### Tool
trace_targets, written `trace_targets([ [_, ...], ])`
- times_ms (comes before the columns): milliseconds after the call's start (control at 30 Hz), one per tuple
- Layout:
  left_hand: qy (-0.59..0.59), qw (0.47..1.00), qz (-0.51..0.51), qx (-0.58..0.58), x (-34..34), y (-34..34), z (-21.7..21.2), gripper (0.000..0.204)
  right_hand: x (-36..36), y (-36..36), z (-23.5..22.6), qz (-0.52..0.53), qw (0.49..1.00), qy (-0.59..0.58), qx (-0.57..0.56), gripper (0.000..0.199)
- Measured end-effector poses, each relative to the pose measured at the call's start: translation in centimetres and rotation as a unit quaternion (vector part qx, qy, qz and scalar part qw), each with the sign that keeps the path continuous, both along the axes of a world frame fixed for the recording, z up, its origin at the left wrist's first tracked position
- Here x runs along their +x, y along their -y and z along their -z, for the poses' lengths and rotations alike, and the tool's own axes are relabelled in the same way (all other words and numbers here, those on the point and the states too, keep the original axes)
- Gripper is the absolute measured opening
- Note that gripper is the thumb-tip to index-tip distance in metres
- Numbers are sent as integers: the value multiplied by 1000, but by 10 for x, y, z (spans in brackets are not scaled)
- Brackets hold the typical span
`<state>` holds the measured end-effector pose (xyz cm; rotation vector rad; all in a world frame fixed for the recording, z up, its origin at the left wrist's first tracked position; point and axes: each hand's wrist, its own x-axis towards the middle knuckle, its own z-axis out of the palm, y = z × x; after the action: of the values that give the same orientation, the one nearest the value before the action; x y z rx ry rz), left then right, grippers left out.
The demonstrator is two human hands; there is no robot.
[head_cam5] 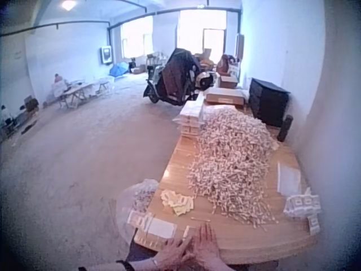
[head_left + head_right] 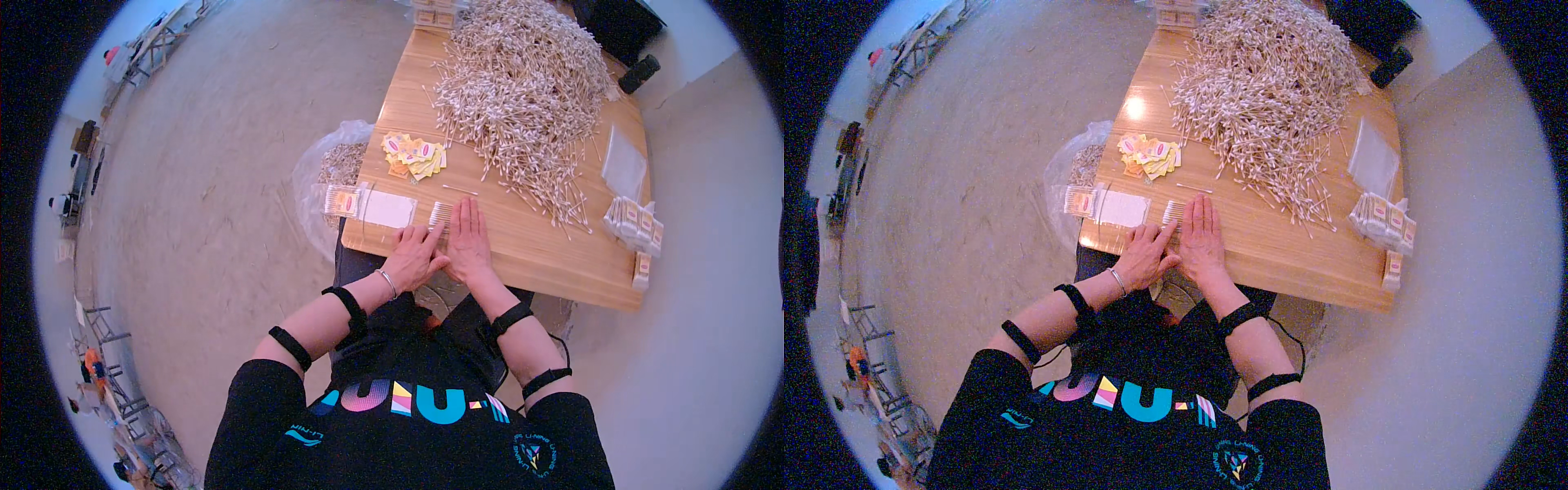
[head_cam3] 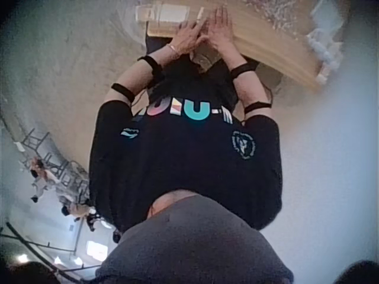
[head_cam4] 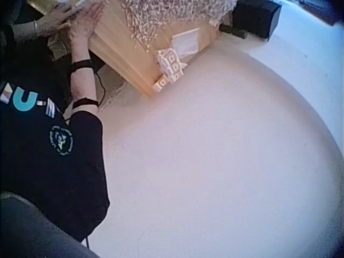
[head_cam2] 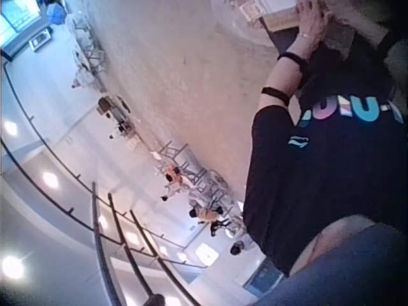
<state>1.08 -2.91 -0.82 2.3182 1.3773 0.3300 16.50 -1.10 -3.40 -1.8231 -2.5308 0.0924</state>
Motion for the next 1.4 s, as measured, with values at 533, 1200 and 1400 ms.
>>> trace_targets([
  [533,6,1000,-13,-2,1,-7,1,62,-3,0,-8,4,999,-35,-31,94],
  [1200,8,998,-27,-48,3,-16,-2,59,-6,0,-11,14,998,-46,-39,83],
  [1400,13,998,-40,-52,7,-20,-4,60,-4,2,-3,9,997,-72,-6,82],
])
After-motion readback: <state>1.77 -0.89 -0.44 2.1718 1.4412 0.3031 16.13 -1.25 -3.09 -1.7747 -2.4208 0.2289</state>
